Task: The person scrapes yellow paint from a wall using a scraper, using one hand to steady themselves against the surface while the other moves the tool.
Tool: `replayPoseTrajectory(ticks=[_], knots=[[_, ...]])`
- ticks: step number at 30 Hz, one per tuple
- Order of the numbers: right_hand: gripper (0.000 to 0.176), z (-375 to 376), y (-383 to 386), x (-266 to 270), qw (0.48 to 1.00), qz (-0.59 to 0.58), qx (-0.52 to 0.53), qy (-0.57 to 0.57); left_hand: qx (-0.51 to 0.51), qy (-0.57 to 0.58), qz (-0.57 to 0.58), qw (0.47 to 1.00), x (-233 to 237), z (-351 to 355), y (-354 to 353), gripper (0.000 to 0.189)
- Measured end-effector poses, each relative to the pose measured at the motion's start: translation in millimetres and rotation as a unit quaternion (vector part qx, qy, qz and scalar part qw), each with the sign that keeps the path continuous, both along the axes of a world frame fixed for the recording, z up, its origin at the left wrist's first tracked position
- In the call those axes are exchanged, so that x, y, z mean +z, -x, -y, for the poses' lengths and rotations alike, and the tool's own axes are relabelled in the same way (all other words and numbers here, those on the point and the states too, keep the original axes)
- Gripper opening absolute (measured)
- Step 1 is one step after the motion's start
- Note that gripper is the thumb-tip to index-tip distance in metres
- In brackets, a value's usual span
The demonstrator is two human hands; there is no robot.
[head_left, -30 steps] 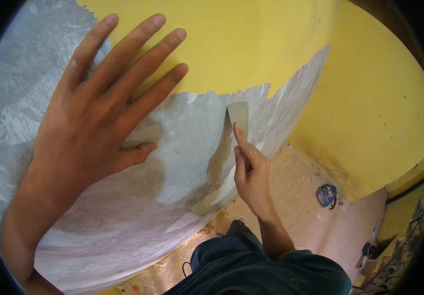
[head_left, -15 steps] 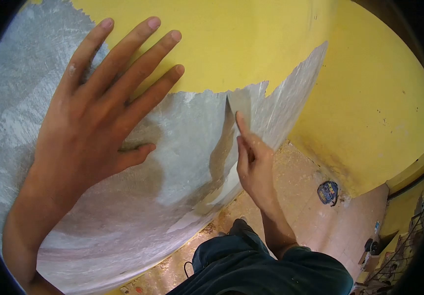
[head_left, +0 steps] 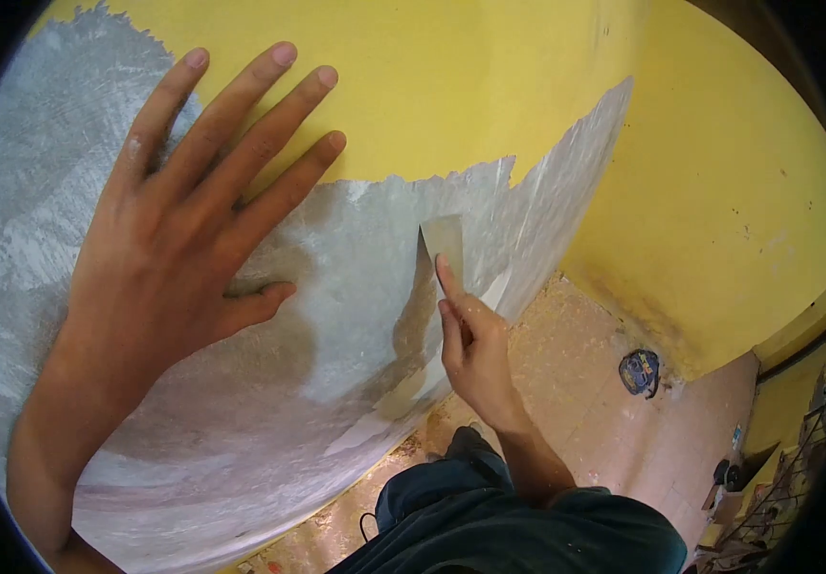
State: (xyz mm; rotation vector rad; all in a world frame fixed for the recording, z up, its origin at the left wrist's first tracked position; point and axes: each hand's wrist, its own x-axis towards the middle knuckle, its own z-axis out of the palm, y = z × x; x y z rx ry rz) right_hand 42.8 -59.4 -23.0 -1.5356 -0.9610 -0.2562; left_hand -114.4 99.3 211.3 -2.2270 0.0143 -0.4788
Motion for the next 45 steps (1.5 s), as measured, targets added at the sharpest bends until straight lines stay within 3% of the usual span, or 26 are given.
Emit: replayPoseTrajectory(ticks=[5,12,18,20,23,26,29,32,35,41,45], knots=[[0.061,-5,-13,34,1.000,0.003,-0.016,-0.011,-0.017,0.010,-0.003,1.000,-1,0,-1,0.118],[0.060,-4,1,20,1.000,-0.013,-0.010,0.024,0.000,0.012,0.000,1.000,1,3,0,0.120],[0.056,-4,-11,31,0.999,0.033,-0.027,-0.026,-0.014,0.032,-0.005,0.999,-1,0,0,0.120],[0.056,3,-3,19,0.999,0.009,-0.018,0.042,-0.013,0.023,-0.002,1.000,0,0,0,0.120],[0.057,0,-9,22,1.000,0.017,-0.017,0.006,-0.010,0.030,-0.007,0.999,0,1,0,0.119],[0.057,3,-14,37,0.998,0.037,-0.035,0.022,-0.014,0.031,-0.006,0.999,-1,1,0,0.120],[0.064,10,-6,17,0.997,0.031,-0.026,0.068,-0.009,0.032,-0.004,0.999,-1,1,0,0.120],[0.056,5,-4,17,0.999,0.018,-0.023,0.030,-0.001,0.022,-0.002,1.000,-1,1,1,0.120],[0.055,1,-13,39,0.998,0.021,-0.039,0.034,-0.013,0.023,-0.003,1.000,-2,1,0,0.120],[0.054,5,2,19,0.998,-0.007,-0.031,0.048,-0.001,0.011,0.001,1.000,-4,-1,0,0.120],[0.054,3,-15,34,0.998,0.029,-0.049,0.012,-0.007,0.010,-0.004,1.000,-4,-2,0,0.118]])
